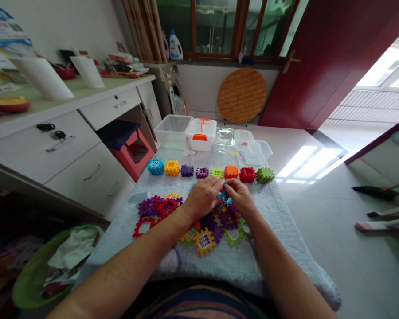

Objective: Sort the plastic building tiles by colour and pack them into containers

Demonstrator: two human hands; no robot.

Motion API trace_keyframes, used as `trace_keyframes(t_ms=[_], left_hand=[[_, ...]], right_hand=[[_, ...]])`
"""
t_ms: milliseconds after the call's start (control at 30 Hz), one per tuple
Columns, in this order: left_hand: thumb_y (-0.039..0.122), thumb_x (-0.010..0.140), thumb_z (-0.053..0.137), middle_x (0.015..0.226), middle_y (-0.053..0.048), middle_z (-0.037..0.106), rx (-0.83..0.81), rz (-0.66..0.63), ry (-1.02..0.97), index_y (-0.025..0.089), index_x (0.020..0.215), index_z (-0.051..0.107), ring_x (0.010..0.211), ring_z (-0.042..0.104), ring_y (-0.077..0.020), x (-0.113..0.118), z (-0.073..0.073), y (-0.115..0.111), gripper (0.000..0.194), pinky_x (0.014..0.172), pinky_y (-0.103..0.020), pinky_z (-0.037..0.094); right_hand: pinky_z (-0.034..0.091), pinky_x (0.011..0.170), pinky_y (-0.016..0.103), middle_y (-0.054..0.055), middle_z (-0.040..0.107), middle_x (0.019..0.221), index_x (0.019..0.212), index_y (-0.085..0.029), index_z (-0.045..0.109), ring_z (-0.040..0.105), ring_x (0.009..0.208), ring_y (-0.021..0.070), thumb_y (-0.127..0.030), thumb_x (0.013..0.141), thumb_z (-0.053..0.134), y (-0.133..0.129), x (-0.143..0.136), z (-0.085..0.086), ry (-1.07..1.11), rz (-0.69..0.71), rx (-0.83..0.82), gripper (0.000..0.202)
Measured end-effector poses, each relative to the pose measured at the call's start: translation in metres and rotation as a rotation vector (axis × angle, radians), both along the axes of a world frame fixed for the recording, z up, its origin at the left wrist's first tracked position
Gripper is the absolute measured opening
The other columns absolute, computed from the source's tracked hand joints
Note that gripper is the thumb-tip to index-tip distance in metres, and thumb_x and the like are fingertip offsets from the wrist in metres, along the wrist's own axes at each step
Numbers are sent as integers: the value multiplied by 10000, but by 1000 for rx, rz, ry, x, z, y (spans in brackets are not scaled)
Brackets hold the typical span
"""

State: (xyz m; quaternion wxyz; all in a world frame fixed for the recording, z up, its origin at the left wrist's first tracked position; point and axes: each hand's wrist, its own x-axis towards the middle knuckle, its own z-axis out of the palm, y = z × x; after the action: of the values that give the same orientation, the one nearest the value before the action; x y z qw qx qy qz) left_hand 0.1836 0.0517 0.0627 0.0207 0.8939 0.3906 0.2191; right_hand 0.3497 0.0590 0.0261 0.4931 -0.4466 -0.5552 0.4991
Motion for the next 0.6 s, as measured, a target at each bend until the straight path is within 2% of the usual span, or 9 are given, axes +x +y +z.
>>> trace_keyframes(t_ms=[100,200,333,400,500,600], left_hand=[[204,824,650,1226,-126,637,-17,19,22,152,1245,552,1145,595,-270,-3,6,2,435,997,-414,489],[176,839,606,1168,-118,677,-70,53,58,144,1259,562,1077,636,-259,-22,9,14,423,969,-411,502],[170,809,626,1218,-133,662,-161,97,82,135,1240,588,1122,620,-257,-52,5,32,434,997,-386,485],[201,817,629,1227,-132,656,-189,87,79,136,1222,602,1132,610,-252,-59,1,35,410,1014,-377,468],[302,823,651,1212,-118,660,-224,50,82,139,1217,607,1104,608,-250,-54,-3,30,429,1012,-372,460],[389,803,674,1217,-101,656,-253,16,131,175,1259,591,1129,587,-256,-35,-3,24,510,1024,-368,441]], right_hand=[[464,546,259,-22,619,690,845,-198,606,549,572,116,-474,751,688,-1,3,3,79,33,-43,303],[483,565,261,-11,653,710,893,-195,607,589,598,123,-443,741,708,-1,8,5,126,10,-59,308],[488,561,263,3,678,742,913,-196,593,612,619,132,-414,728,718,1,12,4,148,-36,-55,312],[478,549,259,-3,667,723,905,-194,597,602,605,128,-402,728,713,2,13,2,130,-41,-42,296],[460,533,253,-11,647,705,889,-194,609,590,593,126,-391,731,702,3,14,0,87,-50,-26,269],[445,526,250,-24,622,683,878,-198,615,582,585,126,-374,728,694,2,15,-1,55,-73,-11,244]])
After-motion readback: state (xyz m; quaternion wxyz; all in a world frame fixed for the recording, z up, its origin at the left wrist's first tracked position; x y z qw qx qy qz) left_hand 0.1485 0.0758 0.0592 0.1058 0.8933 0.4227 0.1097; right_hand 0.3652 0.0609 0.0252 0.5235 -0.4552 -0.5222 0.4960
